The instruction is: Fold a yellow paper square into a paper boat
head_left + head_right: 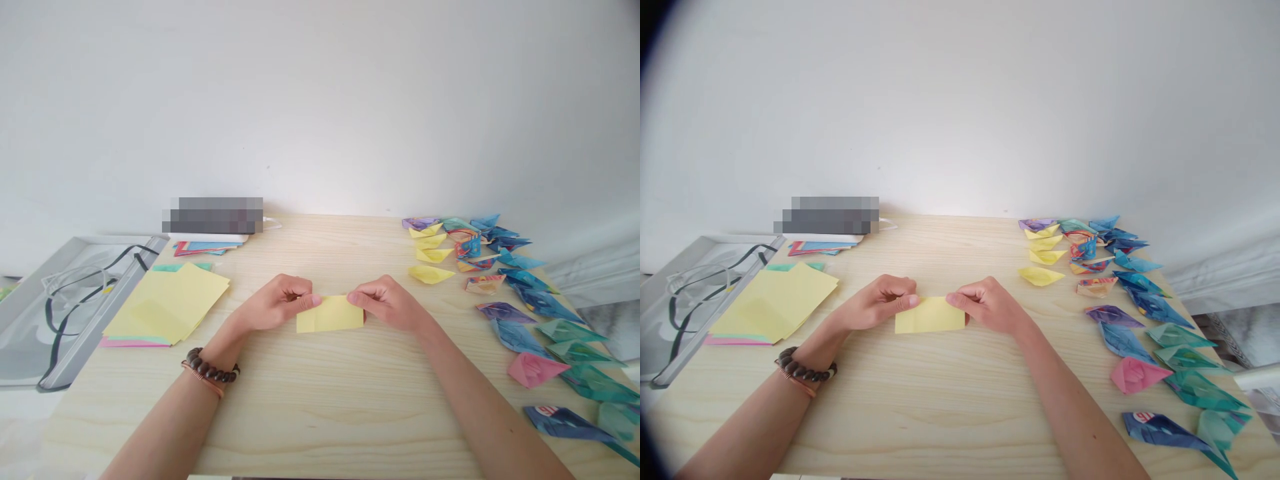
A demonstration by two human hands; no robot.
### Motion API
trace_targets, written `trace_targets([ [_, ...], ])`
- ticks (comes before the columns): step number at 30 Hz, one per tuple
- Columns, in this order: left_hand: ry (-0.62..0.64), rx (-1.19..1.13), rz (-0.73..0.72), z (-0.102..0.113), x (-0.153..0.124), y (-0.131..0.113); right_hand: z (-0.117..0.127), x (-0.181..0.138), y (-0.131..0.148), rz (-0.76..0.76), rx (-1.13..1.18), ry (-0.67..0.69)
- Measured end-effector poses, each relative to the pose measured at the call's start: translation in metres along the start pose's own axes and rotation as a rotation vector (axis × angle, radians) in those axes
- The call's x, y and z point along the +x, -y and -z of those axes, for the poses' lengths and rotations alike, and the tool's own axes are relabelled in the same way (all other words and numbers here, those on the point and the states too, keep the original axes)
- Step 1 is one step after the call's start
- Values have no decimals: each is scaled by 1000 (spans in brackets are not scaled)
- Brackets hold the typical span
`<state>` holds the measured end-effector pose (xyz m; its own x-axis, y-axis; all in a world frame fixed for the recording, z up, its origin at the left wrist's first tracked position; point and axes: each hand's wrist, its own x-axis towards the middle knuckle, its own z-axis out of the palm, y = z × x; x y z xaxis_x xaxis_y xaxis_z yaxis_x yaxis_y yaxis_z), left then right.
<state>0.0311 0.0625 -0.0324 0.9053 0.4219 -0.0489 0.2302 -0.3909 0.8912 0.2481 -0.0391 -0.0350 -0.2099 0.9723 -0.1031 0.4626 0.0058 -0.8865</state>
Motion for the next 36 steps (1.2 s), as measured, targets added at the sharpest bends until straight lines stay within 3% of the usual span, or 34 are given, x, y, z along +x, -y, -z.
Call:
trace_targets([
  [11, -37, 166, -102, -3, 1, -4, -6, 2, -3, 23, -30, -43],
  [21, -57, 280, -159, -8, 4, -6, -18, 4, -3, 119, -152, -171],
  [29, -8, 352, -258, -3, 2, -2, -8, 2, -5, 128, -102, -110],
  [36, -10, 489, -240, 5, -3, 6, -1, 0, -8, 104, -121, -135],
])
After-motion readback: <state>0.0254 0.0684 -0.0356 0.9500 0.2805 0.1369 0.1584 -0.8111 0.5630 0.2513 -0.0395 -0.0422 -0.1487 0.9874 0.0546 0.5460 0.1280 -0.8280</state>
